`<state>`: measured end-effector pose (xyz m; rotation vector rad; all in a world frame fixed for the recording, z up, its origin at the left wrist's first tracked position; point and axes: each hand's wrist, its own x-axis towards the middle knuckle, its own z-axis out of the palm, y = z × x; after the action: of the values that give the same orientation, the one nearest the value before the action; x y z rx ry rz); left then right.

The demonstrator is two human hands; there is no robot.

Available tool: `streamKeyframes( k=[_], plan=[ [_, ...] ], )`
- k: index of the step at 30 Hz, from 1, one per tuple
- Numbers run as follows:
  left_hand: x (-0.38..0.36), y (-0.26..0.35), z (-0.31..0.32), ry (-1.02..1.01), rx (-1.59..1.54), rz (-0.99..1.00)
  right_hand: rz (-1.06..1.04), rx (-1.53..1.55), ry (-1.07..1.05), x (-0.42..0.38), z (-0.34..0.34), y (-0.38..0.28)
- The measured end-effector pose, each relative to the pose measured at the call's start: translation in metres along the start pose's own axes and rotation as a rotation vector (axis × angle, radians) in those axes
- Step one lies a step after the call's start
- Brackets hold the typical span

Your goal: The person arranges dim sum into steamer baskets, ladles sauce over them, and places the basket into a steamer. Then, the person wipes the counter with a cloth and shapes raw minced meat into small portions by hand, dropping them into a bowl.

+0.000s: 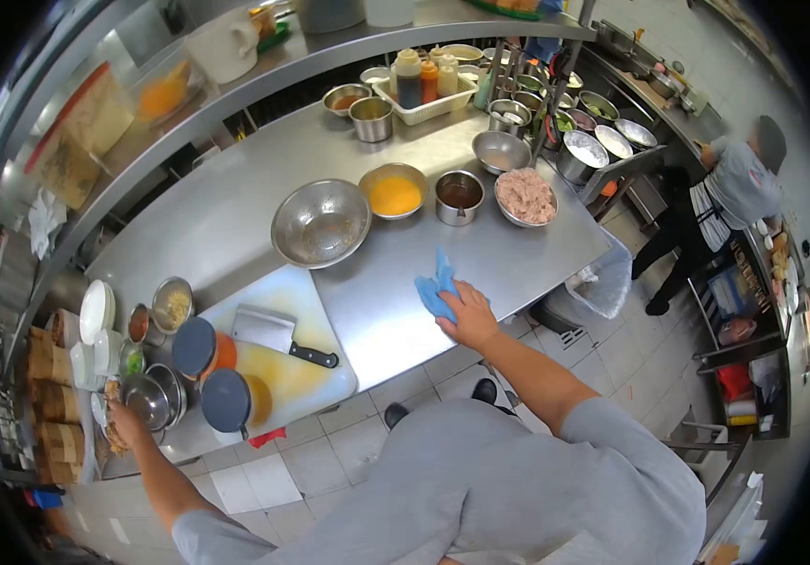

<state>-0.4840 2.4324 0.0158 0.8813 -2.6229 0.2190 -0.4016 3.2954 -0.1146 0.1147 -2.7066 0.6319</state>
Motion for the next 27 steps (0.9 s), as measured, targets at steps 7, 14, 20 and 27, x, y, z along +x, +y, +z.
streamKeyframes(
  k=[7,14,20,27],
  plan=[
    [0.011,0.040,-0.011,-0.066,0.023,-0.084,-0.059,0.003,-0.017,-0.012,-0.014,0.019],
    [0.040,0.061,-0.074,0.223,-0.011,0.165,-0.009,-0.038,0.017,-0.009,-0.010,0.010],
    [0.035,0.183,-0.079,0.356,-0.335,0.440,0.200,-0.030,-0.003,0.012,0.003,0.017],
    [-0.244,0.440,-0.190,-0.156,-0.919,0.597,0.194,0.442,0.285,0.021,-0.089,-0.033]
  ],
)
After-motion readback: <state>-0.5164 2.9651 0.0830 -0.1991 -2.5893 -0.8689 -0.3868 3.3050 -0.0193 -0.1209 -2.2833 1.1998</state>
